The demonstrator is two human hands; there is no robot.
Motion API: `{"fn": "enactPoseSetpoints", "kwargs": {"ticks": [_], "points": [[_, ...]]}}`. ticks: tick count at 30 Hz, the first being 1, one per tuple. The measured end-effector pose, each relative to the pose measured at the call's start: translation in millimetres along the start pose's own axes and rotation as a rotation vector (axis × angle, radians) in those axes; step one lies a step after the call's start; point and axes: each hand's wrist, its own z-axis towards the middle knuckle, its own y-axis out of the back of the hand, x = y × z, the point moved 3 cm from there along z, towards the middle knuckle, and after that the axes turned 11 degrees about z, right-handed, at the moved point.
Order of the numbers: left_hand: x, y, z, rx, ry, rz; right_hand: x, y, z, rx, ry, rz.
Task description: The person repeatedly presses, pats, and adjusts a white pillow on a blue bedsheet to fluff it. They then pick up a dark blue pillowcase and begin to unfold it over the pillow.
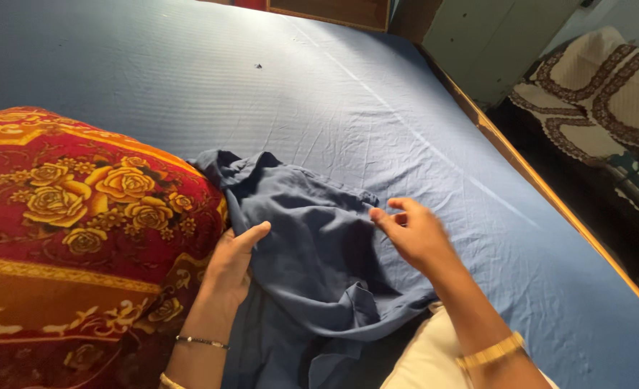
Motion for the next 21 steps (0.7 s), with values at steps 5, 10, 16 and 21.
{"fn": "enactPoseSetpoints", "kwargs": {"ticks": [5, 10, 16, 21], "points": [[-16, -14, -12, 0.115, -0.092, -0.366, -14, -60, 7, 0.298, -0.554, 0.511], [-44, -19, -31, 0.211, -0.178, -0.559, 33, -44, -7, 0.546, -0.46, 0.693], [-9, -23, 4, 0.069, 0.077, -0.458, 36, 106, 5, 0.96, -0.217, 0.36], [-37, -54, 135, -0.28, -0.468, -0.341, -18, 220, 137, 0.05, -0.001, -0.002]]}}
